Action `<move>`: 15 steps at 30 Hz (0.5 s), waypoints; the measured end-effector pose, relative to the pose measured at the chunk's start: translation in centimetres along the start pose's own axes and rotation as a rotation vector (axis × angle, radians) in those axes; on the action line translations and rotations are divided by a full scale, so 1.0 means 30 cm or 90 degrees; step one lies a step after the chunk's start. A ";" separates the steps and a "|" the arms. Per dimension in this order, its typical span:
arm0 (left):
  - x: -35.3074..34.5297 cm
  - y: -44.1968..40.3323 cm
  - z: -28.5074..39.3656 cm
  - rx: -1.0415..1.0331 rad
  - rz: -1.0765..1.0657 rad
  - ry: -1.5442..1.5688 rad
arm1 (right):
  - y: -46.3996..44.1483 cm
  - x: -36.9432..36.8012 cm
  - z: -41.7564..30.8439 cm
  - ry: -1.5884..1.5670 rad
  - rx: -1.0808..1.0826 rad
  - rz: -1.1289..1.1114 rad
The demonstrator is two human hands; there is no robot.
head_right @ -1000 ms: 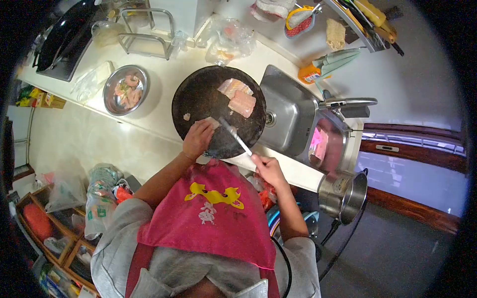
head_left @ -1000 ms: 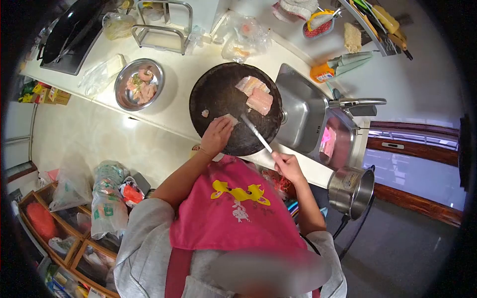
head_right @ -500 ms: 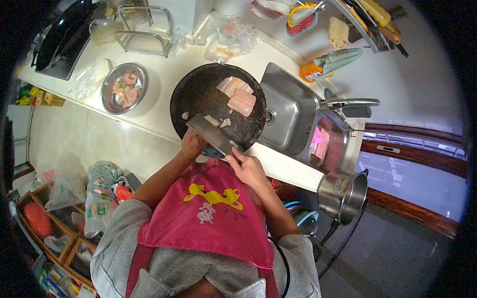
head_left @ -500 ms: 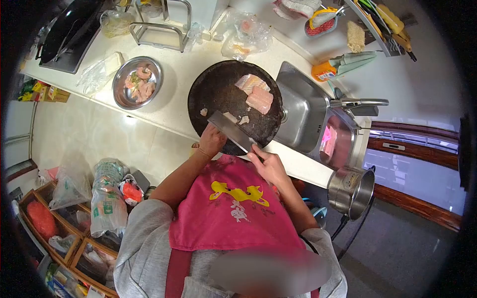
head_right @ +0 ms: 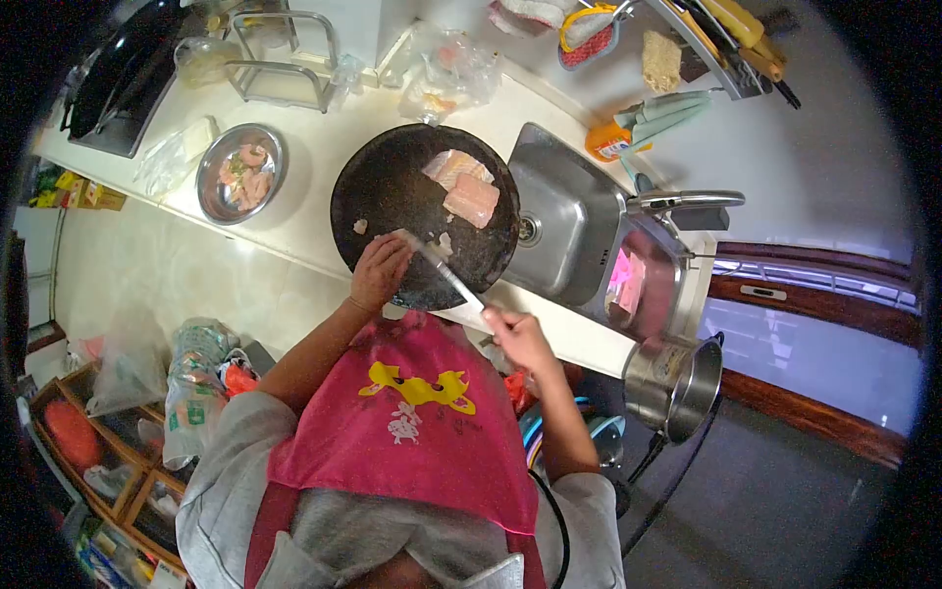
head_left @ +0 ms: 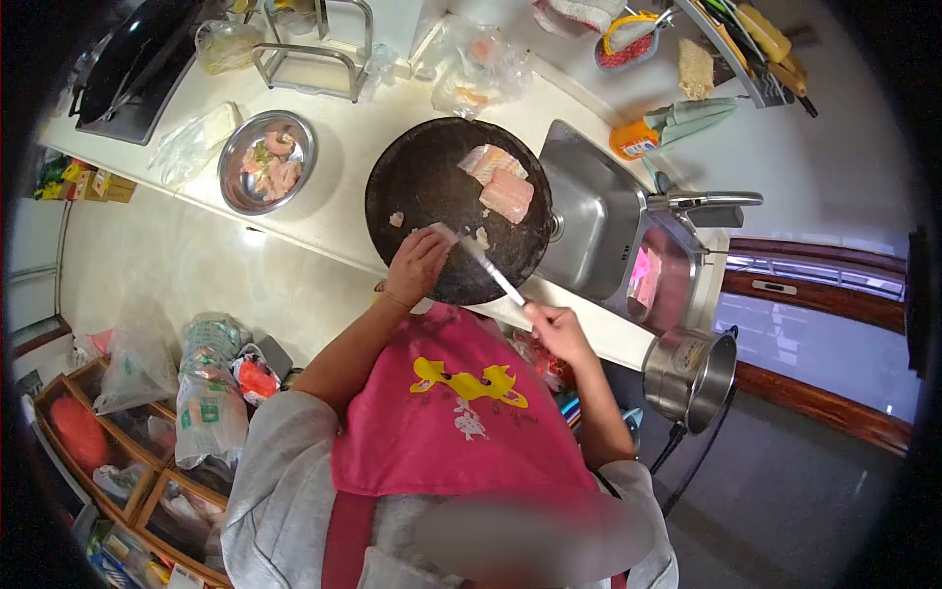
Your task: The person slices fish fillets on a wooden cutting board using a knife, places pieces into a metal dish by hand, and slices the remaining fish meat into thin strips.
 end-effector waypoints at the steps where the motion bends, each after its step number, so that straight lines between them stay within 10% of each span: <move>1: -0.004 -0.001 0.001 -0.001 0.003 0.004 | 0.003 0.025 -0.071 -0.072 -0.059 -0.004; 15: -0.005 0.028 -0.027 -0.009 -0.002 -0.009 | 0.029 -0.139 -0.187 0.142 0.193 0.044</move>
Point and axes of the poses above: each hand's wrist, its own y-axis away from the middle knuckle, its own x-axis out of the back of the hand, z = x × y, the point moved 1 cm from there along -y, towards the middle knuckle, and after that the axes turned 9 degrees about x, right-handed, at the moved point
